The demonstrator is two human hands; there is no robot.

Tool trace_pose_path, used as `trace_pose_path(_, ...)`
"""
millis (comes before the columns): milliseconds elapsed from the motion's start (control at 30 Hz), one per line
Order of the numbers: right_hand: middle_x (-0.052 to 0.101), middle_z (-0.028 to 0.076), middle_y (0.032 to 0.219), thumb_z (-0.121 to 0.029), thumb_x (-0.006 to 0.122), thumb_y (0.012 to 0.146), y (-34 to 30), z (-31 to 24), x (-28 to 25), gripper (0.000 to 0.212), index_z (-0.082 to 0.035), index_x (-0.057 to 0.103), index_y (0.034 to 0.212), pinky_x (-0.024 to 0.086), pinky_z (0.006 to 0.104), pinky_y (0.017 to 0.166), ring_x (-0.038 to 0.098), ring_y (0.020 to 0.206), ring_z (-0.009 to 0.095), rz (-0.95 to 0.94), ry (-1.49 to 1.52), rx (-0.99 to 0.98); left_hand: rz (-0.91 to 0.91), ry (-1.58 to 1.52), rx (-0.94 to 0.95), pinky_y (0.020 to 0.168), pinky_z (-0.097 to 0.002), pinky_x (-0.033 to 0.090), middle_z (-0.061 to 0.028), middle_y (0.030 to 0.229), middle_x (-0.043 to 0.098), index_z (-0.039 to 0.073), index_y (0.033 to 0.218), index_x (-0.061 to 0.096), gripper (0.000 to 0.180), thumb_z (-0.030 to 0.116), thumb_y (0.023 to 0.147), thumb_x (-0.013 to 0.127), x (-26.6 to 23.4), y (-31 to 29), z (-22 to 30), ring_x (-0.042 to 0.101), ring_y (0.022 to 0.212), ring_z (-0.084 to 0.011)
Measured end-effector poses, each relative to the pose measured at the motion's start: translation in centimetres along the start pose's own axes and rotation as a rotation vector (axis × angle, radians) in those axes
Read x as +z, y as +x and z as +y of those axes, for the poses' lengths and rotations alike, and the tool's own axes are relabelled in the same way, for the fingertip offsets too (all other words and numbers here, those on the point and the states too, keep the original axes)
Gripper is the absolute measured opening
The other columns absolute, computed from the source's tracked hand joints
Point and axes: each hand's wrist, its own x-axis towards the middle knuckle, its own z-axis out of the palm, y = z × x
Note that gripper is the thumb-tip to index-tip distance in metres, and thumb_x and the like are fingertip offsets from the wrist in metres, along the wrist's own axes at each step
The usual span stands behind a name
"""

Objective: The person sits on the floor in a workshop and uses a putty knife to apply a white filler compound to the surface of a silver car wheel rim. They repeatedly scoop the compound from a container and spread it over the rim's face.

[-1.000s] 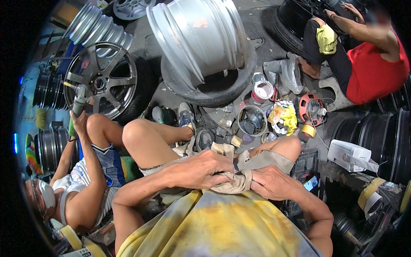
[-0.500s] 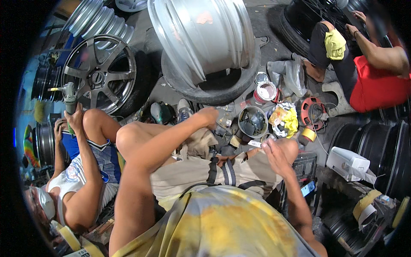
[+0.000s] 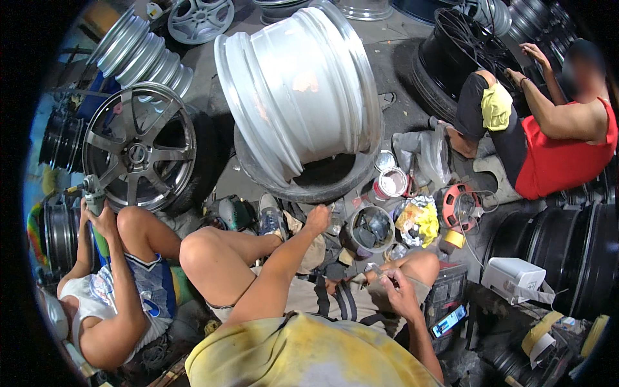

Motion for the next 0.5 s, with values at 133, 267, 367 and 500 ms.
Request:
trace_pose_path(133,0.067,0.017,0.096,-0.018,0.060,0.098,1.7,-1.9,0.7,0.022,0.003,0.059,0.105,0.051,0.0367,0.084,0.066,0.091,0.028,0.006,-0.033,-0.088,0.012,-0.080,0.011,0.085,-0.0537,0.054,-0.0253,0.105,0.066,0.001,0.105,0.064,0.023,0.015,0.087,0.063,-0.5,-0.2,0.0,0.066,0.097,-0.0460)
trace_pose_path(267,0.067,0.014,0.097,-0.018,0.062,0.097,1.7,-1.9,0.6,0.024,0.004,0.060,0.105,0.050,0.0342,0.085,0.065,0.091,0.022,0.024,-0.082,-0.112,-0.030,-0.101,-0.027,0.090,-0.0531,0.052,-0.0248,0.111,0.065,0.005,0.121,0.056,0.040,0.013,0.083,0.068,-0.7,-0.2,0.9,0.063,0.104,-0.0466)
trace_pose_path(367,0.068,0.014,0.097,-0.017,0.062,0.097,1.1,-0.1,0.6,0.023,0.003,0.061,0.106,0.051,0.0345,0.085,0.065,0.090,0.022,0.026,-0.083,-0.095,-0.023,-0.108,-0.098,0.090,-0.0528,0.052,-0.0251,0.111,0.065,0.006,0.122,0.057,0.039,0.012,0.084,0.066,-0.9,0.0,1.7,0.064,0.105,-0.0454)
trace_pose_path(500,0.069,0.014,0.096,-0.017,0.062,0.096,0.8,1.4,1.2,0.023,0.003,0.062,0.108,0.052,0.0346,0.084,0.066,0.089,0.021,0.018,-0.099,-0.090,-0.022,-0.112,-0.102,0.090,-0.0529,0.052,-0.0255,0.110,0.065,0.006,0.120,0.057,0.036,0.011,0.085,0.063,-1.1,0.1,1.7,0.064,0.105,-0.0449)
